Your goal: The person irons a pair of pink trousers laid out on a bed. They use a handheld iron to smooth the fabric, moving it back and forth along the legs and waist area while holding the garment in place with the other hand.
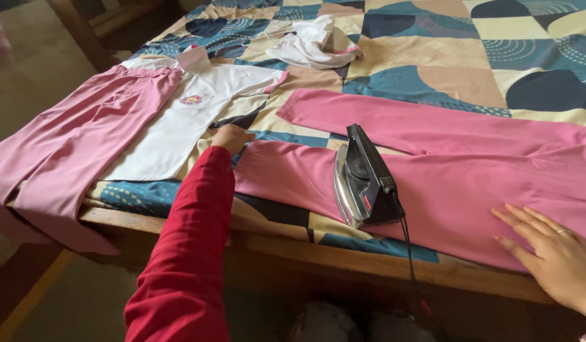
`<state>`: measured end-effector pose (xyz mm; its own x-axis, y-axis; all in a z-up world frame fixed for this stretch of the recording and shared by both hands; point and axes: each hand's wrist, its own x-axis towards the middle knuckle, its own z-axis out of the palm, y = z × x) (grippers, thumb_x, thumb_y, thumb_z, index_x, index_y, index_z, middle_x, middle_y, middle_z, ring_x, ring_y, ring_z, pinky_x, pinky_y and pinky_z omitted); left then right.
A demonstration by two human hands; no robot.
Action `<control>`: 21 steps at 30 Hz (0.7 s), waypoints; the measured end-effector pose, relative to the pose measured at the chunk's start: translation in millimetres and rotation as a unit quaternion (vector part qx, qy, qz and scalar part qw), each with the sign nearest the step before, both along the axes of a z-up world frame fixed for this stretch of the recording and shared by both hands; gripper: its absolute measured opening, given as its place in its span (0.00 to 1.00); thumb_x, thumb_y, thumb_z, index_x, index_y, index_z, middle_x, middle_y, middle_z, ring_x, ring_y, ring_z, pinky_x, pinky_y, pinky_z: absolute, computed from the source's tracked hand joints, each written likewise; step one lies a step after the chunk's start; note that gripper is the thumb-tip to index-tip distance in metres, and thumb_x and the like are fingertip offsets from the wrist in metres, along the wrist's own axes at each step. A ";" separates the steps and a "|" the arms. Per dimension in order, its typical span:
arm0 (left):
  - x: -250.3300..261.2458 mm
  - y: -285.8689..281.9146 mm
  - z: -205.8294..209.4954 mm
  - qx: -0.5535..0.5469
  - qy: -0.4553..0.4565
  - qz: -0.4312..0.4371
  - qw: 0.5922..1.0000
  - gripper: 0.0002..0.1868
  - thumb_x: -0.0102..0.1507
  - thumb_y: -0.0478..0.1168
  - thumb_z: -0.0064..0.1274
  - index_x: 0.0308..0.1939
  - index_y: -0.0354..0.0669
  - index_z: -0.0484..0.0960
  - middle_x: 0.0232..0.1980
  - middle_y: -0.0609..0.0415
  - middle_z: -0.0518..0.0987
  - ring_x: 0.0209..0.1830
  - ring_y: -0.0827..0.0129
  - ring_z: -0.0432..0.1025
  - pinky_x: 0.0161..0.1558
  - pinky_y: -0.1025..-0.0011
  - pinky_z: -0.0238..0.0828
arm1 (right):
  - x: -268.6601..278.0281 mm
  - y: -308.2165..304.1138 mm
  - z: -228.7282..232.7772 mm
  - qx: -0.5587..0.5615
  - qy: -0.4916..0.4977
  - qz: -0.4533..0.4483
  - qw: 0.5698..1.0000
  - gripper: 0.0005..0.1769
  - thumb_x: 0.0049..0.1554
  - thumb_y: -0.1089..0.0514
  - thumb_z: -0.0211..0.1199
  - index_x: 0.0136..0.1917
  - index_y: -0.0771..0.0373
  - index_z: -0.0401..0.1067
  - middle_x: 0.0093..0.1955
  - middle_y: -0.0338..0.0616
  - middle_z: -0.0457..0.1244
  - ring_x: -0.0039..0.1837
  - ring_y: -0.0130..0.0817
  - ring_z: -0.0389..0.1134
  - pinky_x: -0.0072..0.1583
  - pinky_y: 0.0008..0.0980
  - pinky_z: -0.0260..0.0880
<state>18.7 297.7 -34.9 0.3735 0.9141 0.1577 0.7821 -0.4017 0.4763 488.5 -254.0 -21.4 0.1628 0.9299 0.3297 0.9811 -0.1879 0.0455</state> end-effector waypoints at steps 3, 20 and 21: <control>6.4 29.8 5.6 -0.042 0.013 -0.067 0.997 0.22 0.66 0.55 0.60 0.45 0.37 0.87 0.46 0.46 0.86 0.46 0.53 0.77 0.49 0.61 0.73 | 0.8 0.5 -4.8 0.011 0.001 -0.015 1.000 0.36 0.57 0.29 0.44 0.75 0.39 0.61 0.80 0.34 0.53 0.81 0.38 0.50 0.78 0.43 0.47; 53.4 -87.3 42.5 0.204 -0.053 -0.028 0.977 0.16 0.62 0.37 0.53 0.52 0.52 0.88 0.47 0.41 0.83 0.41 0.52 0.78 0.44 0.54 0.77 | -5.1 -0.3 -2.5 0.044 0.025 -0.004 0.999 0.34 0.57 0.32 0.50 0.73 0.41 0.65 0.78 0.37 0.57 0.80 0.40 0.54 0.77 0.43 0.51; 62.8 -103.9 30.7 0.154 -0.096 -0.109 0.977 0.16 0.63 0.41 0.54 0.54 0.51 0.86 0.49 0.42 0.83 0.41 0.54 0.79 0.46 0.55 0.78 | -4.2 1.3 -3.9 0.044 0.015 -0.009 0.999 0.34 0.56 0.32 0.50 0.73 0.41 0.66 0.78 0.36 0.57 0.80 0.40 0.54 0.78 0.43 0.51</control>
